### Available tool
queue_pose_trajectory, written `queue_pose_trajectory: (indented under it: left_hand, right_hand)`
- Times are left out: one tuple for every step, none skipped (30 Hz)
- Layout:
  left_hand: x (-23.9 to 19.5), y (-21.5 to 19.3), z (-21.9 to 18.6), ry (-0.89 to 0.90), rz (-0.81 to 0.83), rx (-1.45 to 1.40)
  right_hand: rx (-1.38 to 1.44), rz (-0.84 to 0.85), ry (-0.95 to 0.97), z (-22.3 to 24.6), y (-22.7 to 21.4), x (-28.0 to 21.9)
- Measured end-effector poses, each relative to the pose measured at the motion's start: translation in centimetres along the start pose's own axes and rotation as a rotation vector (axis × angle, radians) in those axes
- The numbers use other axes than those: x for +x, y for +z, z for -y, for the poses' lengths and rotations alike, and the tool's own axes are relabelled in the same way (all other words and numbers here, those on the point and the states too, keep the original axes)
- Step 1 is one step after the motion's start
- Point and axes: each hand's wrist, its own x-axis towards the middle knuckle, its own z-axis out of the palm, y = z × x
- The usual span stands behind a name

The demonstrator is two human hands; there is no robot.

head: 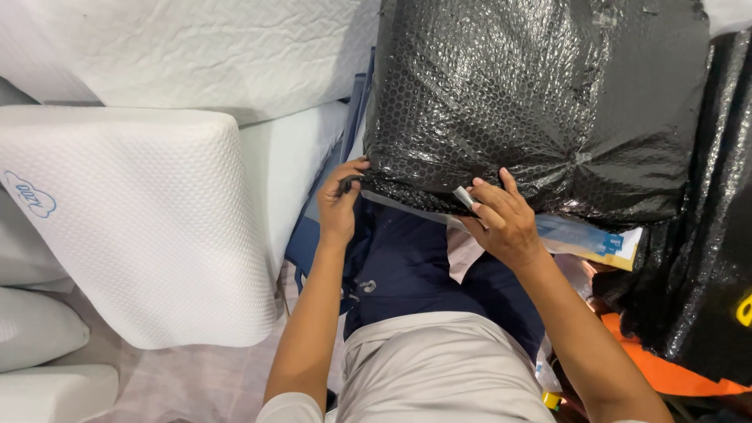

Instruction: Cutting tape on bubble-wrapped packages using scissors to unpack them

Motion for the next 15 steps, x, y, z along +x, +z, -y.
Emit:
queue_pose_trajectory:
  left_hand:
    - [-0.4, 0.1, 0.8, -0.03, -0.048, -0.018]
    - [-0.3, 0.4, 0.7, -0.033, -0.05, -0.016]
    - [-0.3, 0.7, 0.6, -0.04, -0.074, -0.008]
    - [-0.2, 0.9, 0.4, -0.045, -0.1, 0.003]
    - [0.0, 1.1, 0.0, -0.046, -0.103, 0.008]
    - [0.1, 1.2, -0.5, -0.031, -0.092, 0.058]
    - [0.2, 1.3, -1.1, -0.017, -0.081, 0.109]
    - [0.4, 1.0, -1.7, -0.018, -0.083, 0.117]
    - [0.6, 0.8, -2.3, 0.052, -0.049, 0.133]
    - [0.6, 0.6, -2.8, 0.114, -0.013, 0.146]
    - [0.4, 0.2, -3.3, 0.106, -0.014, 0.151]
    - [0.5, -0.1, -3.6, 0.121, 0.014, 0.137]
    - [0.5, -0.4, -4.1, 0.136, 0.042, 0.124]
    - [0.4, -0.9, -3.9, 0.135, 0.039, 0.124]
    - [0.2, -1.4, -3.7, 0.155, 0.08, 0.208]
  right_hand:
    - [0.009, -0.001, 0.02, 0.1, 0.0, -0.2]
    - [0.012, 0.0, 0.022, 0.1, -0.1, -0.3]
    - [-0.004, 0.003, 0.024, 0.0, -0.2, -0.3]
    - [-0.016, 0.004, 0.026, 0.0, -0.2, -0.3]
    - [-0.01, 0.003, 0.026, 0.0, -0.2, -0.4]
    - [-0.015, 0.003, 0.034, 0.0, -0.1, -0.5]
    - [-0.019, 0.002, 0.042, 0.0, -0.1, -0.5]
    - [-0.012, -0.001, 0.044, 0.1, -0.1, -0.5]
    - [0.0, -0.005, 0.061, 0.1, 0.0, -0.5]
    - [0.01, -0.003, 0.083, 0.2, -0.2, -0.7]
    - [0.016, 0.0, 0.09, 0.4, -0.2, -0.8]
    - [0.02, -0.001, 0.094, 0.3, -0.2, -0.8]
    - [0.025, -0.003, 0.098, 0.2, -0.3, -0.8]
    - [0.027, -0.001, 0.097, 0.8, -0.5, -0.2]
    - [0.011, 0.009, 0.066, 1.4, -0.7, 0.5]
